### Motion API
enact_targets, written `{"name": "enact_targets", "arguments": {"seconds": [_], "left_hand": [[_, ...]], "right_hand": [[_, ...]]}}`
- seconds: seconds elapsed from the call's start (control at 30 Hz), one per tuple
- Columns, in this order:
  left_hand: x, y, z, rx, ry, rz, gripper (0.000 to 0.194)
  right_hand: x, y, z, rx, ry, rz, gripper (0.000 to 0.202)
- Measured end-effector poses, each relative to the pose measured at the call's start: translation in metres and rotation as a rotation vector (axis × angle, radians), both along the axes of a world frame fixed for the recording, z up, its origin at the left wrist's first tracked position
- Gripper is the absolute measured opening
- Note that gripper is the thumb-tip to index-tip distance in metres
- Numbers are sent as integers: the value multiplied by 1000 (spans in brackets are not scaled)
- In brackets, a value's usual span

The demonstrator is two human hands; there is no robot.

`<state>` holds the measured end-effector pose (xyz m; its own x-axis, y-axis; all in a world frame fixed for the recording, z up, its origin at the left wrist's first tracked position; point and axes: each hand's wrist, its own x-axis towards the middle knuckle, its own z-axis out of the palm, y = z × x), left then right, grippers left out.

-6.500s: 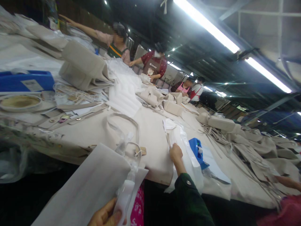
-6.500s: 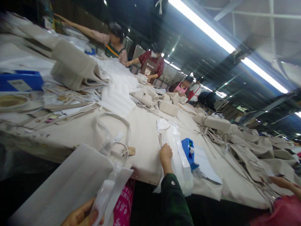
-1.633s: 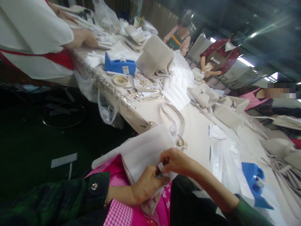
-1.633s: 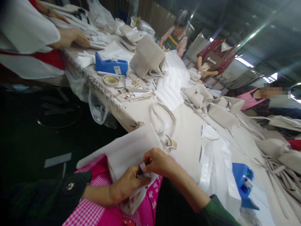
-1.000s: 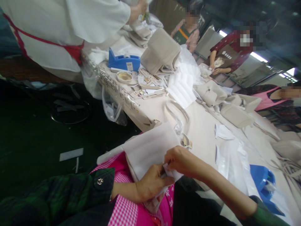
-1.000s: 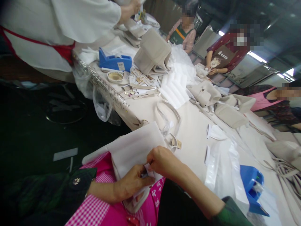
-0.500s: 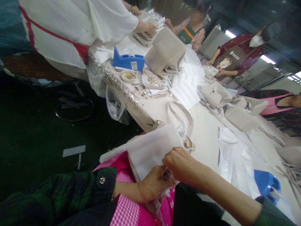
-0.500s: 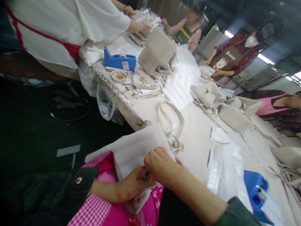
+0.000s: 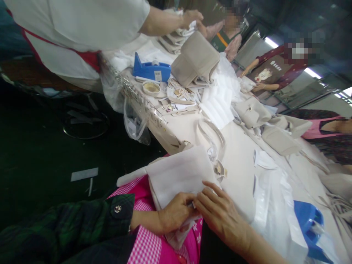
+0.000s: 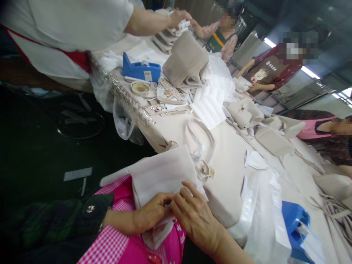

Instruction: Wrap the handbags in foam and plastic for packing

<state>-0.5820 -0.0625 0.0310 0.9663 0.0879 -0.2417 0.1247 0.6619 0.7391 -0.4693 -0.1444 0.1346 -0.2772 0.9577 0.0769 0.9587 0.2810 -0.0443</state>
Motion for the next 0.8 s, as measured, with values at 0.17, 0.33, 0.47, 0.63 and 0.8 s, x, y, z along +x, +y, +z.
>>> {"name": "enact_targets", "arguments": {"seconds": [0.17,0.33,0.47,0.63,0.8], "left_hand": [[-3,7,7,-60,50,-101,40],[-7,12,17,-142,-24,-101,26],[-8,9,20,-167,-35,-107,22],[-5,4,15,-70,12,-85,29],[-7,-1,14,35,88,-115,37]], "right_hand": [[1,-18,2,-26,22,-46,29],[0,-36,5,-32,7,-121,31],[-2,-46,2,-20,16,-195,37],[5,-65,-8,39,227,-382,42],[51,-132,0,539,603,-1106,33]]}}
